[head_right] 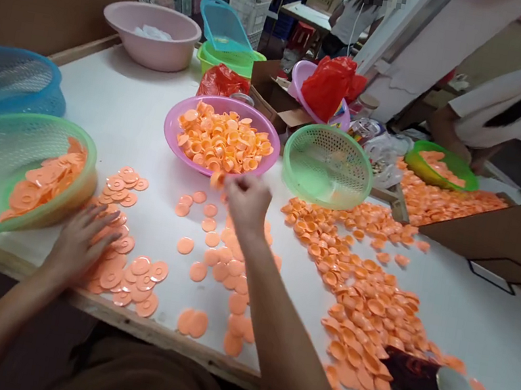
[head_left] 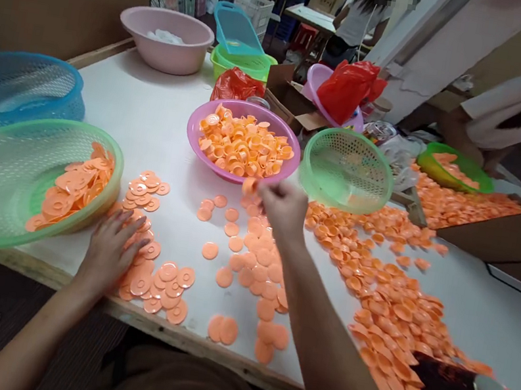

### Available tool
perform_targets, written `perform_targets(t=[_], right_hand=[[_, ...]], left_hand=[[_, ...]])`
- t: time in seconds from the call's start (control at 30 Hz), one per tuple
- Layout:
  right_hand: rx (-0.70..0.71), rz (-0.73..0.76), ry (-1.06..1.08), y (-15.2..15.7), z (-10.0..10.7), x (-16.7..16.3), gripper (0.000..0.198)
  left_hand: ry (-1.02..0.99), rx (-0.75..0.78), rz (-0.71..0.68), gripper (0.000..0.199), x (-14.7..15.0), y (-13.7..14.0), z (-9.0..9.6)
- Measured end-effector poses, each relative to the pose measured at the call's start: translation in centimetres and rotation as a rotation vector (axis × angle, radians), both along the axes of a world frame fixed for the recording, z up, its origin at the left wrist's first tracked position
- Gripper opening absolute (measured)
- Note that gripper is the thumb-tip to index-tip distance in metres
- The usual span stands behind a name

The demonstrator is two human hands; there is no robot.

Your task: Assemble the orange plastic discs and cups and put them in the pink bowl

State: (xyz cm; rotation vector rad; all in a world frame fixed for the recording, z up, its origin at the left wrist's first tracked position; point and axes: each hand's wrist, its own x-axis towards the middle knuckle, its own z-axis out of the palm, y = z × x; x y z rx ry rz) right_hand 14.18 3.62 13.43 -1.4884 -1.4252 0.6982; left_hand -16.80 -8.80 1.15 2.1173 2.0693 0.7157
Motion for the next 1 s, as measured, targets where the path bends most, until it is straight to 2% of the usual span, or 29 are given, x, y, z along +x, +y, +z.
perform_targets(t=[0.07, 0.1, 0.17, 0.23, 0.33, 0.43, 0.5, 0.53, 0.63, 0.7, 0.87, 0.93, 1.0], right_hand=[[0.139, -0.049, 0.023, 4.6, 2.2, 0.4, 0.022], [0.189, -0.05, 0.02, 5.9, 2.8, 0.6, 0.028], [0.229, -0.003, -0.003, 6.1, 2.9, 1.1, 0.038], [0.182, 0.076, -0.047, 3.4, 1.6, 2.0, 0.037], [0.0, 0.099, -0.115, -3.6, -2.0, 4.7, 0.03], [-0.162, -0.034, -0.165, -11.1, -5.5, 9.2, 0.031], [-0.234, -0.193, -0.252, -15.5, -7.2, 12.9, 0.038], [-0.259, -0.29, -0.317, -17.6, -8.0, 14.8, 0.042], [-0.307, -0.47, -0.553, -22.5, -10.0, 19.3, 0.055], [-0.331, -0.491, -0.614, -24.3, -11.1, 20.8, 0.06], [-0.287, -0.481, -0.539, -24.5, -12.3, 20.3, 0.067], [-0.273, -0.454, -0.522, -24.1, -12.2, 19.9, 0.066], [-0.277, -0.404, -0.516, -24.0, -12.1, 19.8, 0.065]], left_hand=[[0.178, -0.109, 0.025, 0.054, -0.6, 0.0, -0.8], [0.236, -0.159, 0.037, 0.06, -0.1, -0.2, -1.1], [0.296, -0.219, 0.031, 0.069, 2.1, -0.5, -1.6], [0.308, -0.233, -0.004, 0.074, 4.8, -0.3, -1.7], [0.288, -0.25, -0.079, 0.073, 7.9, 1.2, -1.0], [0.261, -0.277, -0.045, 0.061, 8.5, 2.7, -0.1], [0.262, -0.258, -0.041, 0.058, 8.0, 2.7, 0.2], [0.273, -0.231, -0.091, 0.06, 7.8, 2.2, 0.3], [0.318, -0.13, -0.405, 0.069, 8.2, -0.1, -0.1], [0.331, -0.098, -0.528, 0.075, 9.7, -1.1, -0.5], [0.309, -0.102, -0.512, 0.095, 13.7, -0.2, -1.4], [0.316, -0.1, -0.522, 0.101, 13.6, -0.1, -1.5], [0.334, -0.098, -0.512, 0.102, 12.3, -0.7, -1.5]])
